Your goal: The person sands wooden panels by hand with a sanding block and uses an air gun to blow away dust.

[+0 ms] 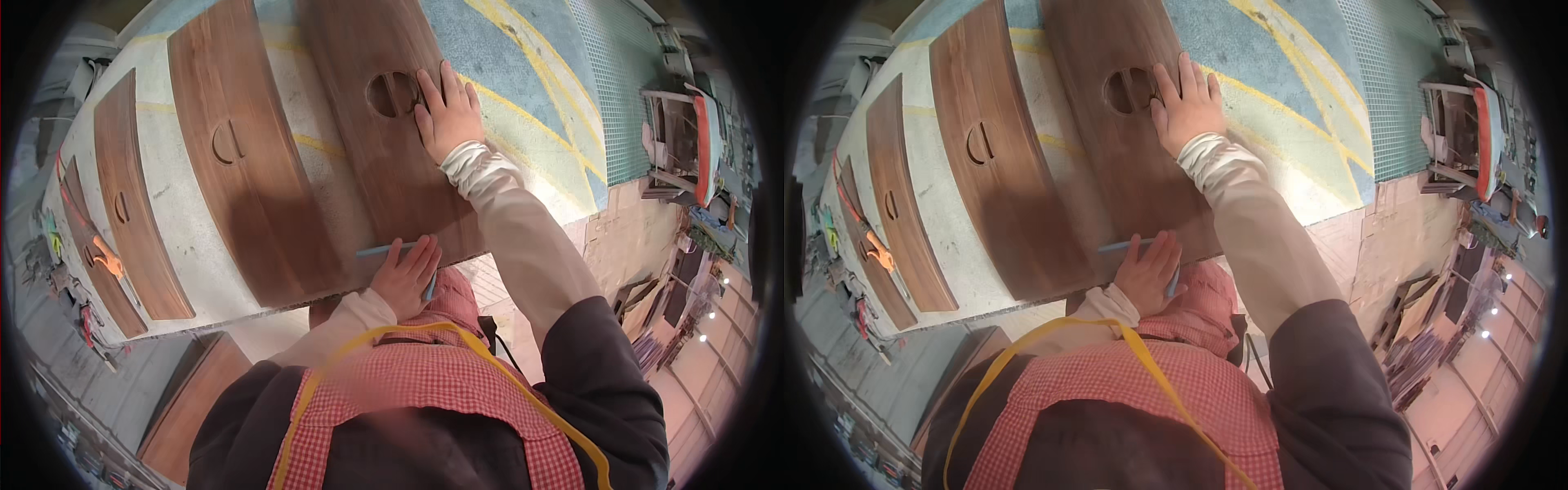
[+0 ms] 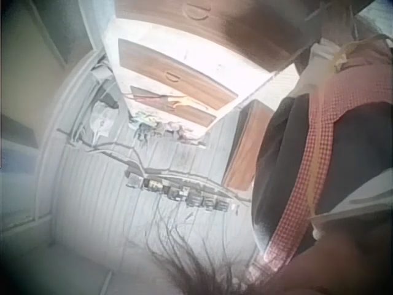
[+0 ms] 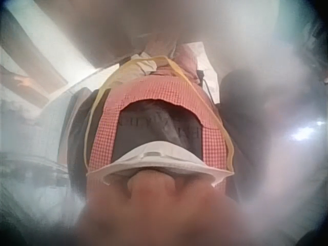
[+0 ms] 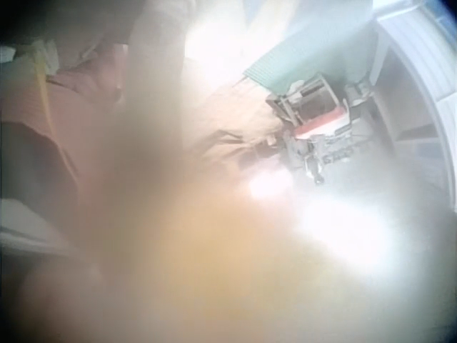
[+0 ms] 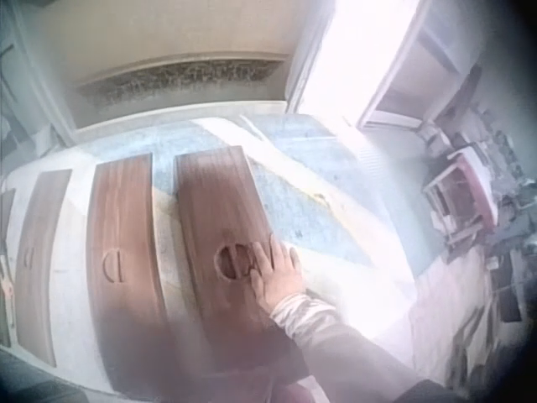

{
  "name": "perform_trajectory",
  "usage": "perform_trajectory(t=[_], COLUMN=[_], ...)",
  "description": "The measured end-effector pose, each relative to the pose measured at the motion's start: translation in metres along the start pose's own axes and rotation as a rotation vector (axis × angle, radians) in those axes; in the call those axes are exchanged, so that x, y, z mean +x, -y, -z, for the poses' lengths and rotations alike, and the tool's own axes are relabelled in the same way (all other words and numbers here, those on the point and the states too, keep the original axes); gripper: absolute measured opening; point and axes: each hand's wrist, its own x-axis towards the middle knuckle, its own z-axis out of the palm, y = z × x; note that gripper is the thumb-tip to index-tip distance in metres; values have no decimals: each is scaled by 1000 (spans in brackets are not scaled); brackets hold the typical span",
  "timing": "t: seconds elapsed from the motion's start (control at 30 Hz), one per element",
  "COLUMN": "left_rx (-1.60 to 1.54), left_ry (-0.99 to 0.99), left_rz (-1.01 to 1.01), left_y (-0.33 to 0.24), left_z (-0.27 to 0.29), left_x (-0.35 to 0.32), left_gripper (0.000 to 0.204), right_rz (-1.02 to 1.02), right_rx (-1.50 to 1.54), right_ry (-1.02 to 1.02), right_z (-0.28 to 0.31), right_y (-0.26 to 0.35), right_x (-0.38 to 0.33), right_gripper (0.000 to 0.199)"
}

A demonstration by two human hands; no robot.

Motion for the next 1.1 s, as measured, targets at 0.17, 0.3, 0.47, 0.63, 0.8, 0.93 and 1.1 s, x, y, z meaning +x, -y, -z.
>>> perform_trajectory(t=[0.17,0.3,0.47,0.63,0.8,0.93,1.1], left_rx=[220,146,61,276,562,614,503], left_ry=[-433,-103,-38,-304,-301,-376,-396], left_rz=[283,213,3,235,369,389,556], left_y=[84,48,11,109,208,295,327], left_z=[102,89,31,109,170,222,271], left_x=[75,68,28,112,199,252,289], left_gripper=[66,83,82,80,77,75,72], right_rz=[-85,-98,-262,-252,-264,-281,-264], right_rx=[179,83,109,88,179,181,200], right_ry=[-67,-250,-123,-17,53,128,133], right_z=[-6,-18,-13,1,9,16,17], right_y=[-3,-14,-6,-4,0,1,0], right_x=[2,2,-4,-19,-24,-20,-11], right_gripper=[54,51,54,60,68,71,72])
